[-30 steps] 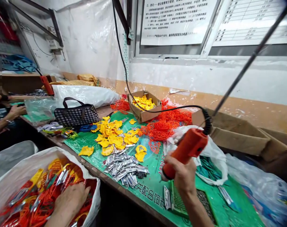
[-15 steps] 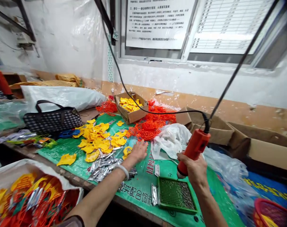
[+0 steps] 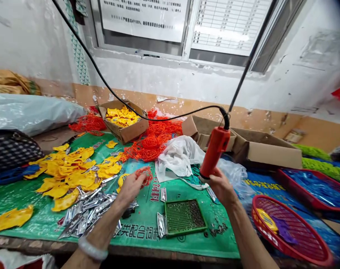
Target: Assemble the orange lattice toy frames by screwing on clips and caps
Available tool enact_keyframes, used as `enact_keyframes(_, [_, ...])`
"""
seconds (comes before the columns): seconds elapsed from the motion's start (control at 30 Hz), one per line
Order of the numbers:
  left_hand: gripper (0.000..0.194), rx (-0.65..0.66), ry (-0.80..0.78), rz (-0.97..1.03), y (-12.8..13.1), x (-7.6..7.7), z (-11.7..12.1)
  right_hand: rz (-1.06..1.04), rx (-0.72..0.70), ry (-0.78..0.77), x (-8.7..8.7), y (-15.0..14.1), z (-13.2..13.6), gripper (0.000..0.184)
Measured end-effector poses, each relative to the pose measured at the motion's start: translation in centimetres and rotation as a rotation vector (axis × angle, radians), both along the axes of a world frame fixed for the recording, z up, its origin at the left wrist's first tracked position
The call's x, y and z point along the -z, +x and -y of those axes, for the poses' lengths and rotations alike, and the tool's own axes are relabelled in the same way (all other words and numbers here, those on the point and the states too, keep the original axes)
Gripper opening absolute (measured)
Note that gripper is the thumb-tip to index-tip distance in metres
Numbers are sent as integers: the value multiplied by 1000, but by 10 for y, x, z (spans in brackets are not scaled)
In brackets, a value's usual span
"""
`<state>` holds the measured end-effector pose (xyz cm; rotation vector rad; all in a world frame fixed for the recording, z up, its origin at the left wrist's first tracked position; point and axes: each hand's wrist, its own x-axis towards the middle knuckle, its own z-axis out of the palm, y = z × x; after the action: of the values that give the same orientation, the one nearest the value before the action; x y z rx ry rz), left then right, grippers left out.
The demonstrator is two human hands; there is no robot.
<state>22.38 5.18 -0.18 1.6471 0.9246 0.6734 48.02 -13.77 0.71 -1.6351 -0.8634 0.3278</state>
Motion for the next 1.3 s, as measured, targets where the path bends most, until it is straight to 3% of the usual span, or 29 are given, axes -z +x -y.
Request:
enact_keyframes(0.1, [44,27,-284,175,-20,-2,26,61,8,-166,24,19,-12,36])
enact_keyframes(0.27, [29,-101,-895,534,-35,6,58,294,16,-557,56,30,-42,32])
enact_keyframes(0.43, [46,-97,-1088,658,-48,6,69,498,-50,-833,72,29,-57,33])
enact_keyframes(0.63, [57,-126,-1220,791,-60,8,74,647,-160,-980,69,37,-56,33])
enact_keyframes(0.9, [50,-50,-1244,904,-67,9,83,675,-251,-1022,61,49,-57,33])
enact_keyframes(1.0, [28,-41,-1204,913,-71,12,86,644,-219,-973,63,49,-58,34])
enact_keyframes(1.1, [12,-86,-1089,835,-73,17,90,612,-162,-843,68,46,-53,30])
enact_keyframes(1.2, [8,-106,-1017,748,-74,21,93,566,-91,-636,71,41,-42,17])
enact_keyframes(1.3, [13,-60,-1014,699,-74,21,97,472,-21,-412,73,32,-30,17])
